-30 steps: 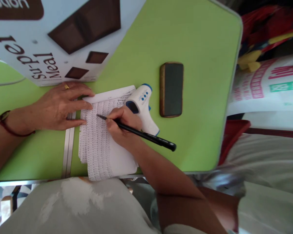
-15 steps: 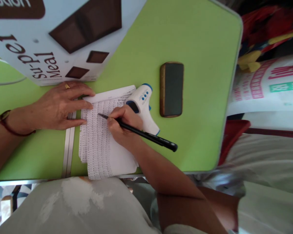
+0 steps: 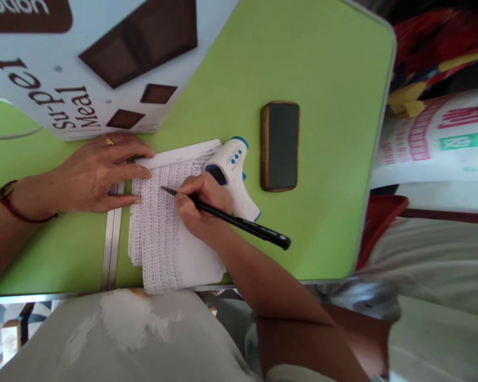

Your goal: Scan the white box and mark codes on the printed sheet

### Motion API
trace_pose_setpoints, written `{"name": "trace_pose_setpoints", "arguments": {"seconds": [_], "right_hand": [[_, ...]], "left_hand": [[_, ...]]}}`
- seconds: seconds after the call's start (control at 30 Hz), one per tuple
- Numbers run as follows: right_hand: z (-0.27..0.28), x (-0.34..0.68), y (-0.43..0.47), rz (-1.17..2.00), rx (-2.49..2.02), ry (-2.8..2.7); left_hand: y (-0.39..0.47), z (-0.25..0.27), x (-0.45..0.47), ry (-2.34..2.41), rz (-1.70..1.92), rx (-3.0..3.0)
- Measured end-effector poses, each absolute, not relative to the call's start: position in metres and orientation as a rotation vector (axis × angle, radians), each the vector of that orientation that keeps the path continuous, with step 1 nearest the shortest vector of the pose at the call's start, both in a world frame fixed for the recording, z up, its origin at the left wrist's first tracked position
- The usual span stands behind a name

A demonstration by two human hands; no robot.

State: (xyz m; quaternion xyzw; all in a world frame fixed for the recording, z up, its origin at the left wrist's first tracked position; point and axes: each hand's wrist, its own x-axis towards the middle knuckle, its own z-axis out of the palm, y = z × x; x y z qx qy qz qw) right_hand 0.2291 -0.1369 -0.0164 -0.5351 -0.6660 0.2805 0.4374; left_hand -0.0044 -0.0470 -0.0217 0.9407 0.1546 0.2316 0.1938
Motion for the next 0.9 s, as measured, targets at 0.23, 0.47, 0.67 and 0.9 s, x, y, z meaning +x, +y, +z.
{"name": "trace_pose_setpoints", "arguments": {"seconds": [0.23, 0.47, 0.67, 0.9], "right_hand": [[-0.0166, 0.2296, -0.1373, 0.684, -1.326, -1.669], [-0.0178, 0.2265, -0.1374, 0.652, -1.347, -1.595], [-0.0173, 0.2271, -0.1367, 0.623, -1.346, -1.578], [-0.0218, 0.2292, -0.1382, 0.626, -1.288, -1.596]], "left_hand": [[-0.0476, -0.0202, -0.0037, 0.482, 0.618, 2.558], [-0.0481, -0.02, -0.0034, 0.472, 0.64, 2.543], [-0.0474, -0.0204, -0.0047, 0.456, 0.61, 2.6], [-0.048, -0.0181, -0.0035, 0.503, 0.574, 2.531]]}}
